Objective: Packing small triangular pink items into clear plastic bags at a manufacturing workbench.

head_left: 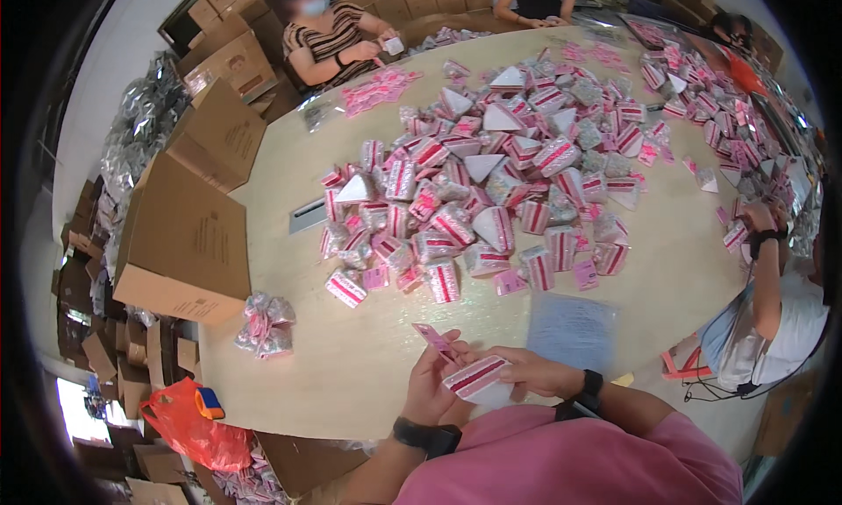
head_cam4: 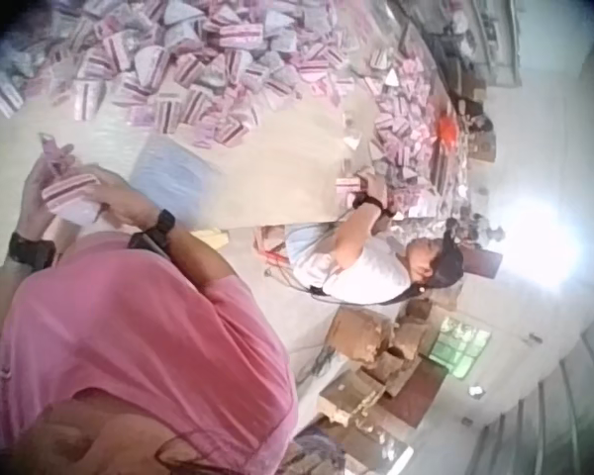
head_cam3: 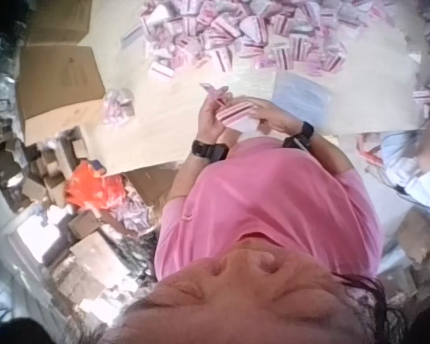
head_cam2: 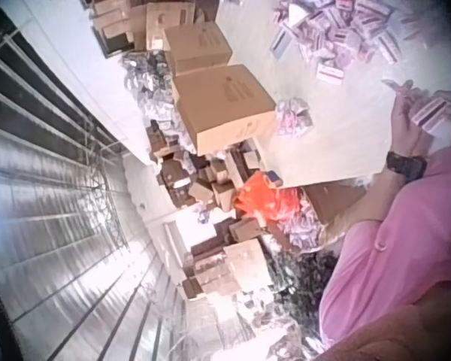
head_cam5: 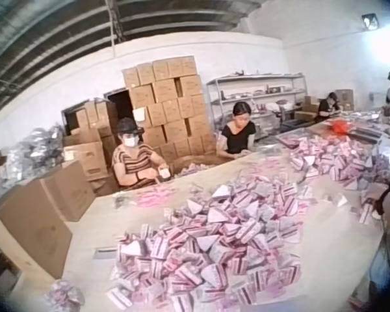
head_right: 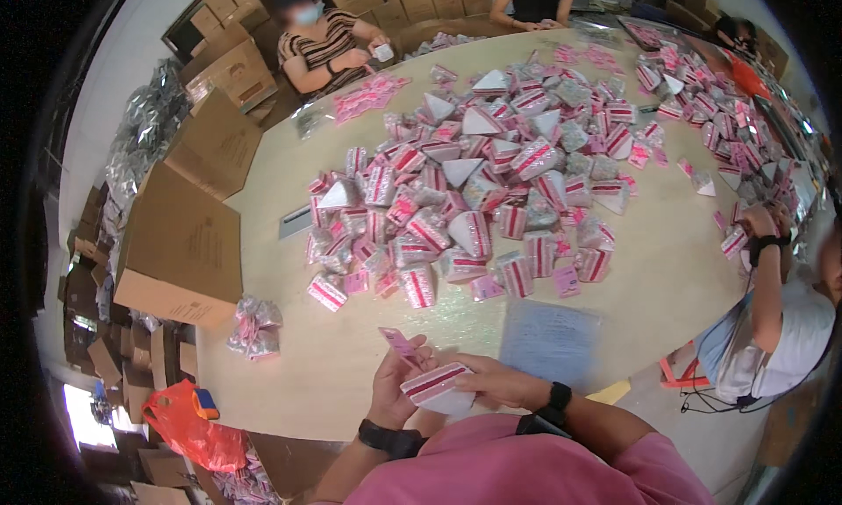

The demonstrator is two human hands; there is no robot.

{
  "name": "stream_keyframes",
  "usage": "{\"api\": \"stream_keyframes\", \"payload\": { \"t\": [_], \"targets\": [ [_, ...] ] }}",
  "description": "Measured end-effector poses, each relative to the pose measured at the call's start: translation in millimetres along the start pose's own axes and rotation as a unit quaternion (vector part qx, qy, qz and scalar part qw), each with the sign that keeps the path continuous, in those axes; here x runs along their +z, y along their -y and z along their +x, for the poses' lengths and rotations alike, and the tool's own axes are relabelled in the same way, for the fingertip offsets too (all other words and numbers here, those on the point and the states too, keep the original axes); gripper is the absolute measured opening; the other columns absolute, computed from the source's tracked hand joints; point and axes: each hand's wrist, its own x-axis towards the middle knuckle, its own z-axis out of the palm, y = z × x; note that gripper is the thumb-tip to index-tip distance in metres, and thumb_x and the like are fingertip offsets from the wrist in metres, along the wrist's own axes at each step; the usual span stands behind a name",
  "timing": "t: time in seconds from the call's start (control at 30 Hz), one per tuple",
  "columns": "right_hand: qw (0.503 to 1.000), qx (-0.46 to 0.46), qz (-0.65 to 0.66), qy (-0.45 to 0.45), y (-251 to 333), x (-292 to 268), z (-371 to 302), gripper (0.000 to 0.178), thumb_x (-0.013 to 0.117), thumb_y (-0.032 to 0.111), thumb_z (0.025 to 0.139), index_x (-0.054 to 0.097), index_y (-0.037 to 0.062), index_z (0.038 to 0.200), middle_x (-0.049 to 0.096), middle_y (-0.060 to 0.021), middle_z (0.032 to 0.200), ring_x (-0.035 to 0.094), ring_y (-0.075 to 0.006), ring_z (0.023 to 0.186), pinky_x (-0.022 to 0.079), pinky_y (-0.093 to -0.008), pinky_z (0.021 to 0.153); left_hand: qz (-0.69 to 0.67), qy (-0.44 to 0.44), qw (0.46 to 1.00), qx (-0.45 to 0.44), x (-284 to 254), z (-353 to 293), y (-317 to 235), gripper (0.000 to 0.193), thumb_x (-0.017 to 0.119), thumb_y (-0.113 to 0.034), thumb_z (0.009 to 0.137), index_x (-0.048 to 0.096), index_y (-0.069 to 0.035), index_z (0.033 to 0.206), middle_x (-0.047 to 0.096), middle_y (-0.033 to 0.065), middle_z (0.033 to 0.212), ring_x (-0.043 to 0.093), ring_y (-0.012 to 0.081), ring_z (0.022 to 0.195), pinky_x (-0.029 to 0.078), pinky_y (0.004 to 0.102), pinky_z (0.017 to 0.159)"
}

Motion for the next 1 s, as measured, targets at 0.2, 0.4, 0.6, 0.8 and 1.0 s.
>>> {"api": "stream_keyframes", "payload": {
  "t": [0.2,0.4,0.6,0.8,1.0],
  "targets": [
    [0.984,0.13,-0.113,-0.039,-30.4,21.0,46.3,0.047,0.057,0.029,0.089,0.043,0.0025,0.124,0.053,-0.005,0.106,0.049,-0.0106,0.097,0.043,-0.0255,0.082,0.098,-0.118,0.98,0.124,-25.8,-23.9,-38.4,0.047,0.053,-0.014,0.079,0.046,0.001,0.122,0.055,0.0091,0.098,0.055,0.0203,0.078,0.049,0.0324,0.069],
    [0.96,0.018,-0.276,0.032,-43.6,66.7,138.8,0.056,0.06,0.038,0.086,0.042,0.0022,0.126,0.054,-0.0077,0.112,0.053,-0.0165,0.092,0.046,-0.0309,0.078,0.085,-0.088,0.981,0.151,-33.7,-91.2,-126.1,0.057,0.056,-0.019,0.074,0.044,0.001,0.127,0.055,0.006,0.094,0.04,0.0121,0.059,0.034,0.0234,0.05],
    [0.787,-0.087,-0.577,-0.201,-43.4,64.9,279.8,0.068,0.066,0.029,0.077,0.035,0.001,0.131,0.047,-0.0218,0.122,0.05,-0.0346,0.109,0.043,-0.0409,0.088,0.23,-0.188,0.939,0.176,-69.0,-142.4,-180.6,0.049,0.039,-0.041,0.09,0.055,0.003,0.102,0.052,0.0047,0.072,0.037,0.0117,0.045,0.03,0.0236,0.04],
    [0.635,-0.107,-0.692,-0.328,-48.4,96.3,346.9,0.07,0.065,0.023,0.076,0.03,-0.0006,0.132,0.052,-0.0191,0.109,0.051,-0.0347,0.103,0.046,-0.044,0.086,0.194,-0.172,0.953,0.16,-128.6,-180.8,-215.4,0.064,0.039,-0.057,0.088,0.055,0.004,0.094,0.047,0.0046,0.063,0.036,0.0114,0.043,0.028,0.025,0.037],
    [0.638,-0.086,-0.696,-0.318,-60.9,82.8,351.8,0.066,0.063,0.019,0.076,0.031,0.0004,0.131,0.051,-0.0202,0.11,0.051,-0.0346,0.102,0.046,-0.0438,0.083,0.208,-0.188,0.955,0.091,-147.4,-176.2,-235.6,0.064,0.032,-0.057,0.091,0.056,0.003,0.093,0.049,0.0046,0.064,0.038,0.0117,0.045,0.03,0.0257,0.039]
  ]
}}
